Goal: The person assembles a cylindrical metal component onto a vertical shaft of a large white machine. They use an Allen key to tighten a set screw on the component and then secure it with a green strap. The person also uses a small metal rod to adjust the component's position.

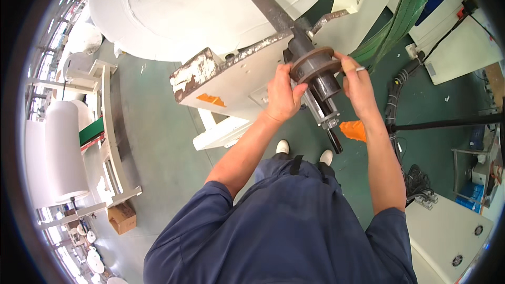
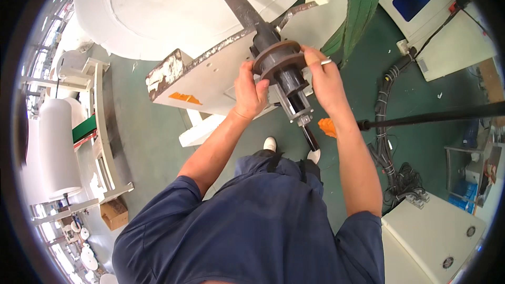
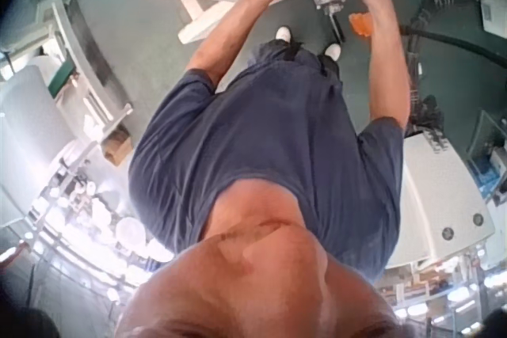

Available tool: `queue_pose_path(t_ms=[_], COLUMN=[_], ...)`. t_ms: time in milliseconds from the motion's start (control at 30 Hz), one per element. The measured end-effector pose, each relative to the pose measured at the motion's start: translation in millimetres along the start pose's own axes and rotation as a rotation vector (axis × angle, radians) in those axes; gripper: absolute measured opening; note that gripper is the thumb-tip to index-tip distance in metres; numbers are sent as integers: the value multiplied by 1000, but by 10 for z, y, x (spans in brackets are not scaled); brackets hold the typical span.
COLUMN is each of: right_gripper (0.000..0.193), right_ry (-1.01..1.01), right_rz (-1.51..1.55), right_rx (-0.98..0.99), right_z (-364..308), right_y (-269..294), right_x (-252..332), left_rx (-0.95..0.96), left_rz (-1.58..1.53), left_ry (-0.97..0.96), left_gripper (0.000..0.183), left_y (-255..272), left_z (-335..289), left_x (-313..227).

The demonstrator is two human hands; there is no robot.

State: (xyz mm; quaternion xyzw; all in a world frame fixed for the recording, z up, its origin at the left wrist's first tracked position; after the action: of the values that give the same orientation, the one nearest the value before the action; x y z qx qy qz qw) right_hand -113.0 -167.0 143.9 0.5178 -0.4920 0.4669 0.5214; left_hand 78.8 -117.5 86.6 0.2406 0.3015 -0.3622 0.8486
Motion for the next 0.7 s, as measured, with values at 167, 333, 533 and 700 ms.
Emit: queue_pose_path(t_ms=[167,333,533,700], right_gripper=[60,49,45,42], right_ry=[1,-256,222,355], right_rz=[-46,463,260,11], right_rx=[-90,-145,-55,41], right_z=[134,569,517,535], right_y=[-128,-218,-350,-257], right_x=[-80,-929,-310,-208], left_rx=[63,131,29,-108], left_rz=[117,239,130,14], left_ry=[-18,-193,-157,-117], left_gripper=[57,49,60,57], left_y=[37,86,50,-106], left_z=[54,375,25,-12], left_x=[-78,-407,-4,-26])
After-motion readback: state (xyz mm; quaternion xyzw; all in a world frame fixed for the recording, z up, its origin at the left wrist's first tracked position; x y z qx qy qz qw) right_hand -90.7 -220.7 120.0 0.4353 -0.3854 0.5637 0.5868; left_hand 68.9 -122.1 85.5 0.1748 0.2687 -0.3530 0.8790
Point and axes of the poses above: each hand's wrist, its own z-axis towards the middle knuckle, its own y-axis out of the back of the hand, x = y × z, the point moved 3 cm from there along z, towards the middle knuckle, and after that the axes turned 15 degrees about -x, right-handed, at the moved point
